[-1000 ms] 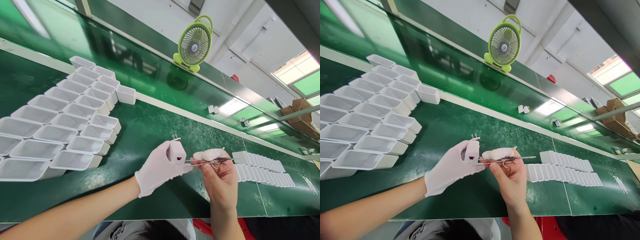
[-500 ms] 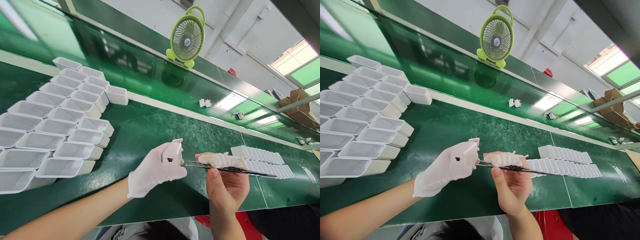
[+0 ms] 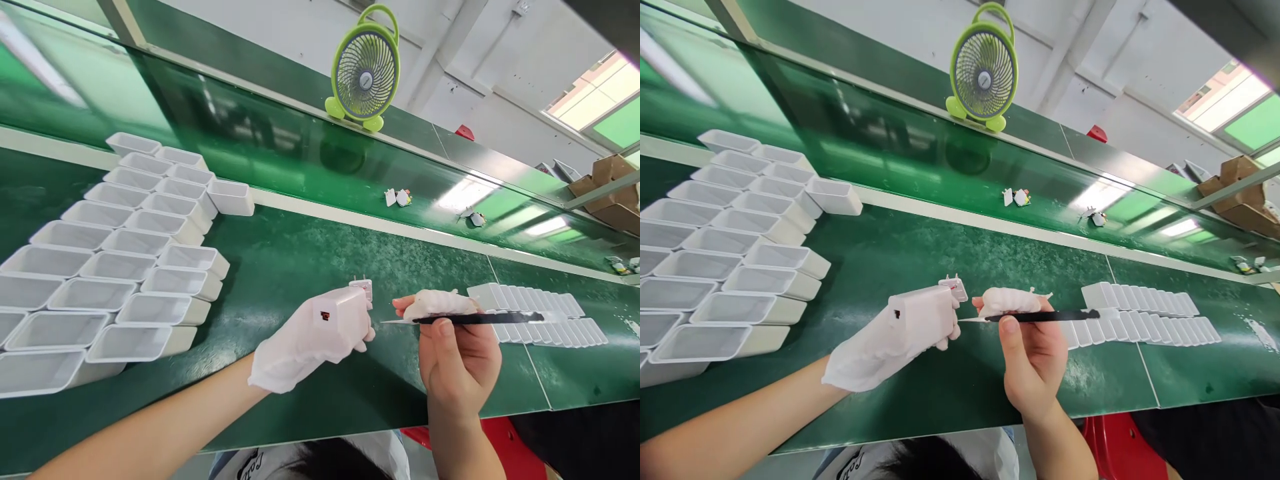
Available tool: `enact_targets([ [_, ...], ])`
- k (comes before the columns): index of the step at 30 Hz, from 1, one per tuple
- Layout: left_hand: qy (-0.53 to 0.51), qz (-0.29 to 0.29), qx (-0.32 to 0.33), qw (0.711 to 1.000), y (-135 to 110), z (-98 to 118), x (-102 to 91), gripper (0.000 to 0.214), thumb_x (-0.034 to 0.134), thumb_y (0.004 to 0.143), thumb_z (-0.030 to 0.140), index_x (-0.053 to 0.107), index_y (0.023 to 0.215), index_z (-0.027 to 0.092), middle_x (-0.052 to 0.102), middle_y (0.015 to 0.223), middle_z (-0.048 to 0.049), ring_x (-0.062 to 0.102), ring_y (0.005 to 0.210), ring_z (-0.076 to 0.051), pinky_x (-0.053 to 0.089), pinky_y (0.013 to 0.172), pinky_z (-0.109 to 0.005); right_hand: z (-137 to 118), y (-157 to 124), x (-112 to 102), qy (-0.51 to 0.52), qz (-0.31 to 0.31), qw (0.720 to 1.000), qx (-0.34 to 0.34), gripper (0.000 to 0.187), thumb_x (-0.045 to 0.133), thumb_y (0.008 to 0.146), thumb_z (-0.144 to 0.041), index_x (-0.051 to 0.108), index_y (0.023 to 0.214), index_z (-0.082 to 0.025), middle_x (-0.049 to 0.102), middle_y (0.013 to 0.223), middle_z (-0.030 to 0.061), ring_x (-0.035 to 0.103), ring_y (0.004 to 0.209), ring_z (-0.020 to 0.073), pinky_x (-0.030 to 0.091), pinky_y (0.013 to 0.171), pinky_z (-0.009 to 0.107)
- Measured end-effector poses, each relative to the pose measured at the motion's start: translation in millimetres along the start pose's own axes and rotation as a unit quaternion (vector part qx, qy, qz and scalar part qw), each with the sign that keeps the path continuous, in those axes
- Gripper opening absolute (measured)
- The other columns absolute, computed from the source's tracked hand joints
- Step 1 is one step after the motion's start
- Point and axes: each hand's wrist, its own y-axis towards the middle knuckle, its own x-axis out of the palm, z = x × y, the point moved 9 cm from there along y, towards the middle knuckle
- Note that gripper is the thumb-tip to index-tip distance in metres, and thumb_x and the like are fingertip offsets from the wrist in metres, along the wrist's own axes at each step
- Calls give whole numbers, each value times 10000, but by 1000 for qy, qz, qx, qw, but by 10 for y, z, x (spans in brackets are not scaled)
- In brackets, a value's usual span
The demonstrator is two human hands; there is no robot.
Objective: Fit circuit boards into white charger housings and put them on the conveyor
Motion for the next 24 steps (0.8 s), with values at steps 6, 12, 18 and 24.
enact_targets([
  [6, 82, 64, -14, 994, -33, 90, 37, 543, 896, 569, 414, 681, 1005, 173, 684, 840, -53, 639, 754, -197, 490, 599, -275, -38, -44, -11, 5, 10, 1000, -24, 251, 661, 968, -174, 708, 1188, -285, 774, 1039, 42, 748, 820, 195, 644, 645, 314],
  [12, 349, 222, 11, 910, -133, 246, -120, 335, 817, 642, 301, 537, 806, 218, 593, 725, 59, 539, 626, -118, 458, 588, -249, -186, -41, 94, -49, -57, 993, -86, 370, 660, 898, -23, 691, 1174, -269, 782, 1024, 37, 771, 920, 233, 686, 721, 373],
  [18, 398, 270, 27, 876, -138, 306, -238, 327, 791, 629, 357, 514, 742, 225, 589, 741, 51, 550, 698, -144, 454, 626, -261, -367, -170, 361, -209, -150, 937, -238, 347, 675, 843, 42, 679, 1103, -188, 809, 970, 94, 796, 882, 238, 669, 687, 301],
  [24, 410, 273, 32, 870, -152, 321, -254, 275, 779, 638, 322, 544, 745, 226, 611, 755, 46, 565, 702, -144, 469, 628, -254, -420, -193, 431, -323, -110, 893, -293, 148, 648, 948, -91, 620, 849, -198, 769, 763, 25, 723, 609, 133, 560, 517, 215],
])
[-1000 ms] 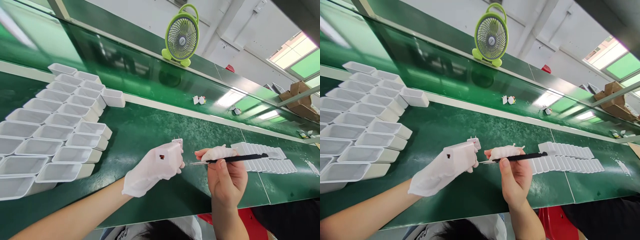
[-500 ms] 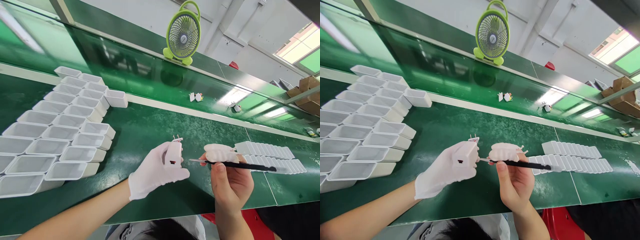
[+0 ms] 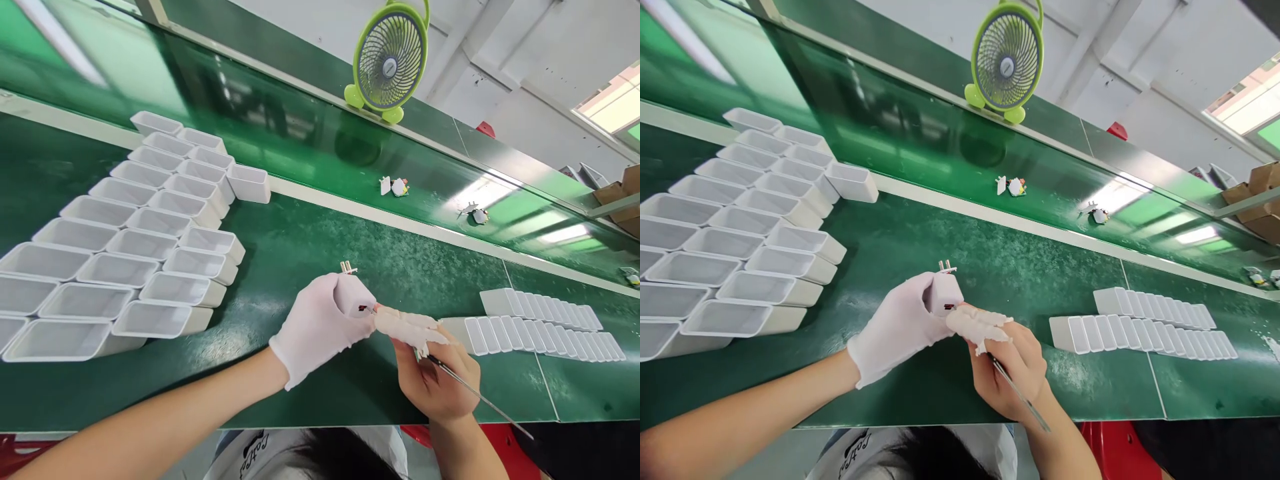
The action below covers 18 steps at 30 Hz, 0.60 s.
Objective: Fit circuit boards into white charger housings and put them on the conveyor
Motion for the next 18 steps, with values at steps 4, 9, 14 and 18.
enact_targets([
  [4, -4, 3, -10, 1000, 0, -13, -11, 272, 794, 636, 320, 572, 762, 227, 618, 750, 46, 579, 684, -135, 478, 582, -228, -1, 7, 15, -47, 6, 999, 0, 149, 633, 987, -154, 617, 847, -201, 745, 721, -4, 659, 532, 100, 495, 464, 221],
  [9, -29, 0, -6, 1000, -8, 12, -13, 260, 801, 627, 281, 584, 761, 229, 659, 763, 41, 608, 656, -126, 482, 531, -205, -10, 11, 27, -85, 17, 996, -16, 232, 643, 995, -218, 549, 783, -224, 635, 591, -54, 568, 443, 91, 442, 421, 240],
  [14, -51, -17, -1, 999, 0, 57, -3, 207, 770, 638, 258, 579, 717, 236, 678, 705, 47, 609, 597, -120, 463, 495, -200, -53, 32, 32, -118, 15, 992, -45, 208, 639, 997, -231, 554, 808, -233, 533, 506, -79, 533, 408, 109, 397, 385, 261],
  [18, -36, -11, 14, 999, 24, 97, -25, 169, 751, 640, 253, 599, 713, 237, 695, 719, 36, 627, 640, -135, 464, 524, -205, -76, 33, 51, -129, 5, 990, -56, 228, 659, 979, -217, 537, 786, -228, 634, 589, -55, 577, 433, 107, 421, 396, 258],
])
